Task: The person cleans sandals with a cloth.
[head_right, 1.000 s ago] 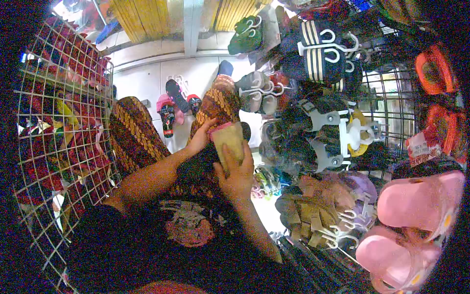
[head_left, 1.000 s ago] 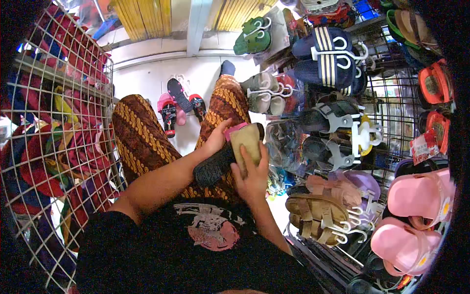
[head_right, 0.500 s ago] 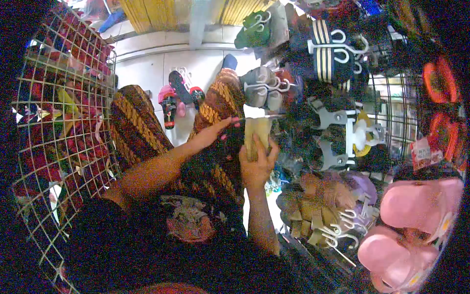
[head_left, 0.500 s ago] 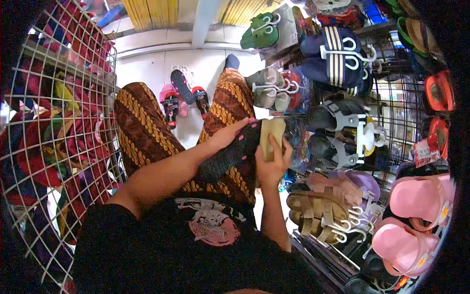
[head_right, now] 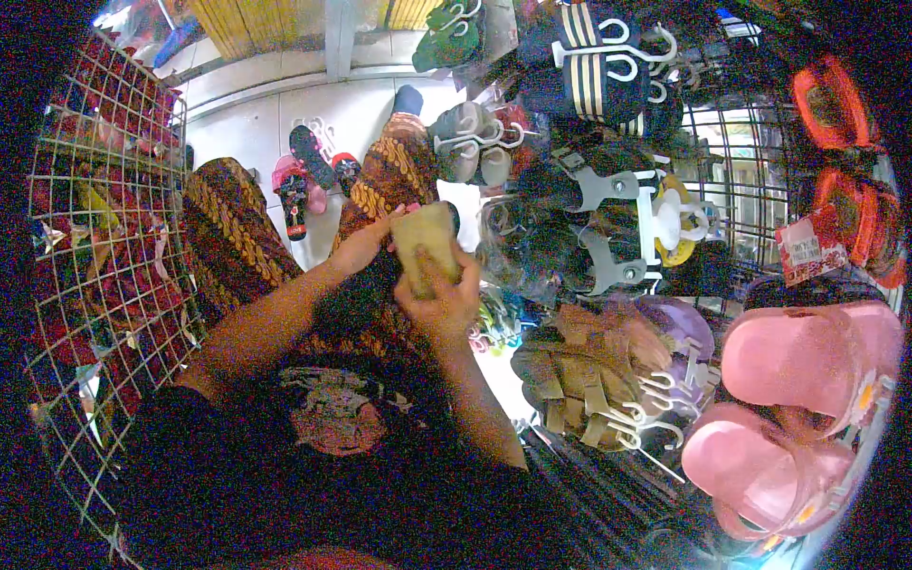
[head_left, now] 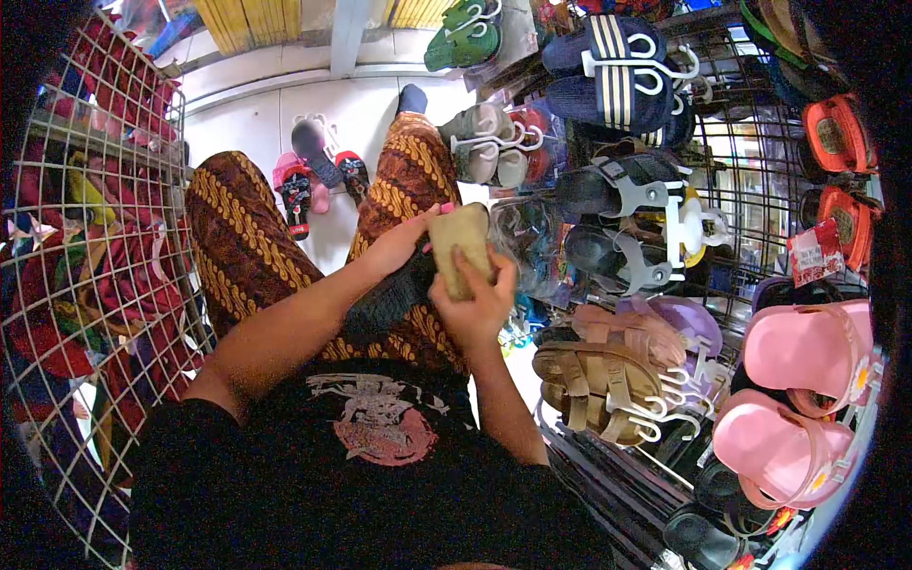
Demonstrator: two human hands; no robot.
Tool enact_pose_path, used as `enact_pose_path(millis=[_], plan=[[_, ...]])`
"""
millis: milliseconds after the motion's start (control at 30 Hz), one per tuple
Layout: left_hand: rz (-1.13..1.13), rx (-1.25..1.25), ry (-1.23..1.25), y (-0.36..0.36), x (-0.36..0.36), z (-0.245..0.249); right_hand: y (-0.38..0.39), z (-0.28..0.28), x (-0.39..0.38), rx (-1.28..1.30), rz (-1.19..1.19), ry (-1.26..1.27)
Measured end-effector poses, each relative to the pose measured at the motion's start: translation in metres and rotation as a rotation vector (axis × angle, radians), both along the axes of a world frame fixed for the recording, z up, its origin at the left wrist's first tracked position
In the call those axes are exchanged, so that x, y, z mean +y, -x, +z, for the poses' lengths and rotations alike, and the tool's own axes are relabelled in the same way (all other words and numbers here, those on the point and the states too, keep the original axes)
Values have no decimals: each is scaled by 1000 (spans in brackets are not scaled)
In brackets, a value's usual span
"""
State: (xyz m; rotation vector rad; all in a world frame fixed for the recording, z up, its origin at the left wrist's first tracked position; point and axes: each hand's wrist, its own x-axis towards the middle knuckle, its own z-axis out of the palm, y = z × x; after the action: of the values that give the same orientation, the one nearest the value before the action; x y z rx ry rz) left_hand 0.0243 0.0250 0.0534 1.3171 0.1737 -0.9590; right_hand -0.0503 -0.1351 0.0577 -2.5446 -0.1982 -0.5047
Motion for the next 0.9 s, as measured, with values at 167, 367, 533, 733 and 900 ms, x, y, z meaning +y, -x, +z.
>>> enact_pose_path(millis=[167,367,533,733,900], plan=[[268,121,337,13,-9,-37,-3,-7,-8,6,-74,-48],[201,-267,207,15,-8,-54,-6,-25,-26,62,-130,-45],[275,-14,488,18,-16,-40,-2,-18,-47,63,-173,-105],[294,-99,408,15,-21,-57,12,-6,-27,48,-96,-4],[234,-34,413,14,-15,-44,2,-10,-28,54,-161,17]])
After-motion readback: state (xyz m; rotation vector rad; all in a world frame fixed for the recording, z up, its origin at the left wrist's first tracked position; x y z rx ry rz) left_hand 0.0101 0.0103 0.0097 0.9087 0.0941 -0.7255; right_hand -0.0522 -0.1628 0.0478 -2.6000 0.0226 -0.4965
